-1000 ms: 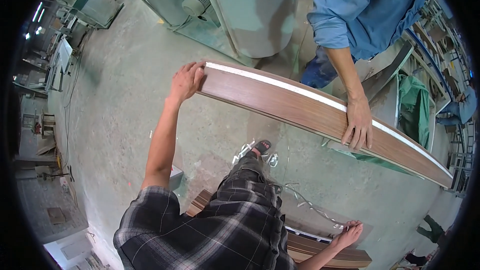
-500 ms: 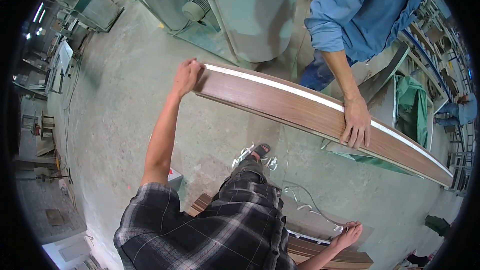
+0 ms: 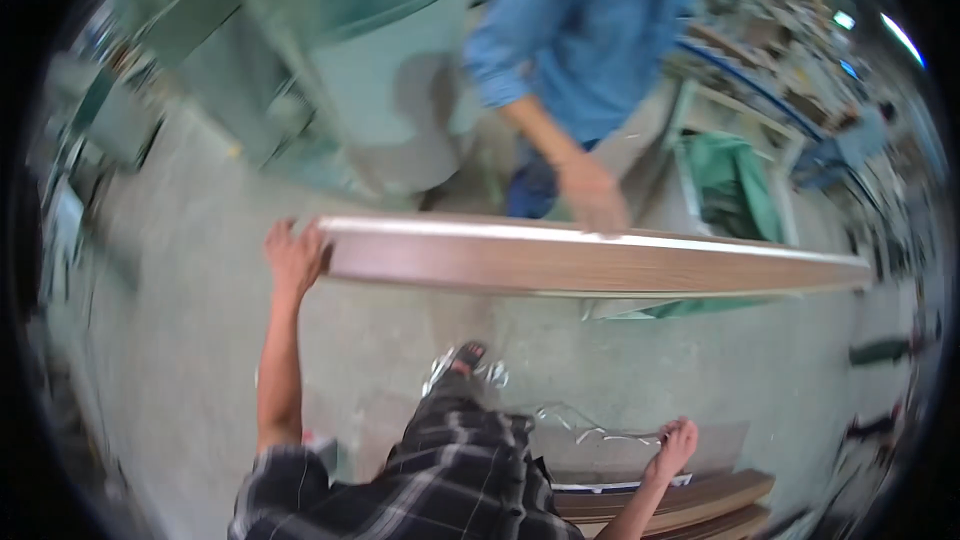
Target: Measuring and aligning curved wooden panels using a measuring line on a factory floor.
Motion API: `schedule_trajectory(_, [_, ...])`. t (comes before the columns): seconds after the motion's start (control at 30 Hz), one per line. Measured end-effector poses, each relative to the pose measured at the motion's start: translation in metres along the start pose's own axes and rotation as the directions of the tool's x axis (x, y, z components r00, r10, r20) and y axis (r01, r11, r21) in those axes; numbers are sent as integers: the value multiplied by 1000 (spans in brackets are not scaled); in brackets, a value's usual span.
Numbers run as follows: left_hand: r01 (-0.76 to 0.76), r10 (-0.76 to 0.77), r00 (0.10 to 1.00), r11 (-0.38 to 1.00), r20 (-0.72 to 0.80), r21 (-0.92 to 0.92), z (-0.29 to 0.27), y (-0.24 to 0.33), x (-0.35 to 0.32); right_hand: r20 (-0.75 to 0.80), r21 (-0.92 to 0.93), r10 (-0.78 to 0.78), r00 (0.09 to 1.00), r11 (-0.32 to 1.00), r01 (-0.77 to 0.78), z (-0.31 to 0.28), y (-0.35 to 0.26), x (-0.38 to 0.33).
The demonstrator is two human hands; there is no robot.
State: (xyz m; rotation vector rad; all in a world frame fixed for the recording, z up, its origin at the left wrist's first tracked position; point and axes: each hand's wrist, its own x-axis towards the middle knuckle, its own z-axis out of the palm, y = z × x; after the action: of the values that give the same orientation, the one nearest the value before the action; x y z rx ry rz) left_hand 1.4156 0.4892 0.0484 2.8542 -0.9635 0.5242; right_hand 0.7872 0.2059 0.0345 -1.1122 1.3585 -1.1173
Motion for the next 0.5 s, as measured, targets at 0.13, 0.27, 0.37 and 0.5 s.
schedule_trajectory(0.13, [52, -49, 997, 997, 66, -52, -13, 19, -1, -72, 84, -20, 997, 996, 26, 7, 0, 5])
schedule_trajectory(0.27, [54, -50, 997, 997, 66, -56, -21, 17, 1, -36, 72, -12, 999, 997, 15, 13, -4, 4])
schedule_trajectory(0.37, [129, -128, 985, 992, 112, -6, -21, 11, 0, -18, 69, -24, 1000, 997, 25, 17, -7, -2])
schedule_trajectory(0.5, [168, -170, 979, 985, 112, 24, -20, 17, 0, -3, 58, 17, 1000, 998, -16, 23, -8, -5])
